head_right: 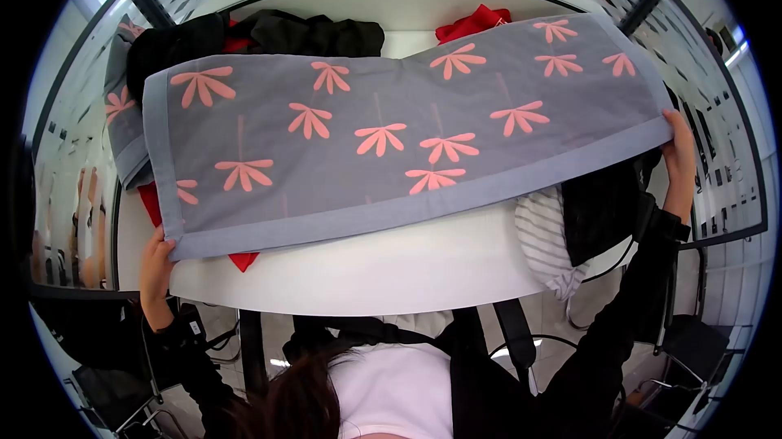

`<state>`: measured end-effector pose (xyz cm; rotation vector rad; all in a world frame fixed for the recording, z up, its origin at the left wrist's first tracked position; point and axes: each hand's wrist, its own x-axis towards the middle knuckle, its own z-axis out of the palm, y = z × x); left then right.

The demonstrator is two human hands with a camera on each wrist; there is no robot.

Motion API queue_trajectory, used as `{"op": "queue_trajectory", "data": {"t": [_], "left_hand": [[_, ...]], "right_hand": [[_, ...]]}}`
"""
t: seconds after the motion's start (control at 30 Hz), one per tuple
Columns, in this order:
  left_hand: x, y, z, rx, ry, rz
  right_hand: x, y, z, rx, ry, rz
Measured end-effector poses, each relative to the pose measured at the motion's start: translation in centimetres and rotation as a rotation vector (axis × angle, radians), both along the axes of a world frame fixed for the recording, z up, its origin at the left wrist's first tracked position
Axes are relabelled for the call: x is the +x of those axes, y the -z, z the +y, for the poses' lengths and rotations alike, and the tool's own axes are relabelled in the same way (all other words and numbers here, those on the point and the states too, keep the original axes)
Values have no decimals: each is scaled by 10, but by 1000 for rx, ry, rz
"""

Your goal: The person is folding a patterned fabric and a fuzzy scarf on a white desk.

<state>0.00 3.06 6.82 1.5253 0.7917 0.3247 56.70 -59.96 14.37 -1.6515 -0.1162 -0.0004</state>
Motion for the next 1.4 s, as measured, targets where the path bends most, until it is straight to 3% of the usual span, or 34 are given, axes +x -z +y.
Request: {"op": "queue_trajectory", "data": {"t": [0.03, 0.13, 0.23, 0.33, 0.43, 0.47, 0.53, 0.63, 0.7, 0.77, 0.83, 0.9, 1.0, 1.2, 1.4], "left_hand": [[3, 3, -1, 16, -22, 47], [21, 6, -6, 43, -125, 149], [26, 21, 0, -125, -66, -174], [32, 16, 1, -325, -180, -312], [64, -7, -28, -6, -345, -356], [77, -20, -41, 105, -312, -375], [104, -48, -69, 254, -154, -433], [140, -83, -100, 474, 172, -377], [170, -83, -114, 844, 411, -446], [195, -70, -129, 753, 573, -404], [208, -63, -141, 699, 615, -361], [219, -50, -142, 619, 572, -389], [226, -41, -138, 538, 559, -410], [229, -33, -133, 562, 567, -440], [223, -46, -131, 554, 654, -305]], "right_hand": [[-2, 1, -2, -60, -53, 23], [-5, 12, -1, 99, -63, 38], [-11, 18, 4, 293, -25, 20], [-30, 22, 29, 431, 31, 31], [-112, -3, 114, 301, -80, -113], [-85, 1, 114, 270, 57, 19], [-96, -1, 145, 141, -52, -127], [-140, -6, 211, 15, -319, -240], [-174, -13, 251, -120, -523, -228], [-189, -3, 281, -300, -619, -581], [-198, 1, 307, -375, -768, -878], [-209, 8, 324, -257, -968, -657], [-219, 17, 332, -335, -953, -506], [-214, 18, 333, -309, -995, -439], [-205, 29, 332, -389, -1022, -608]]}}
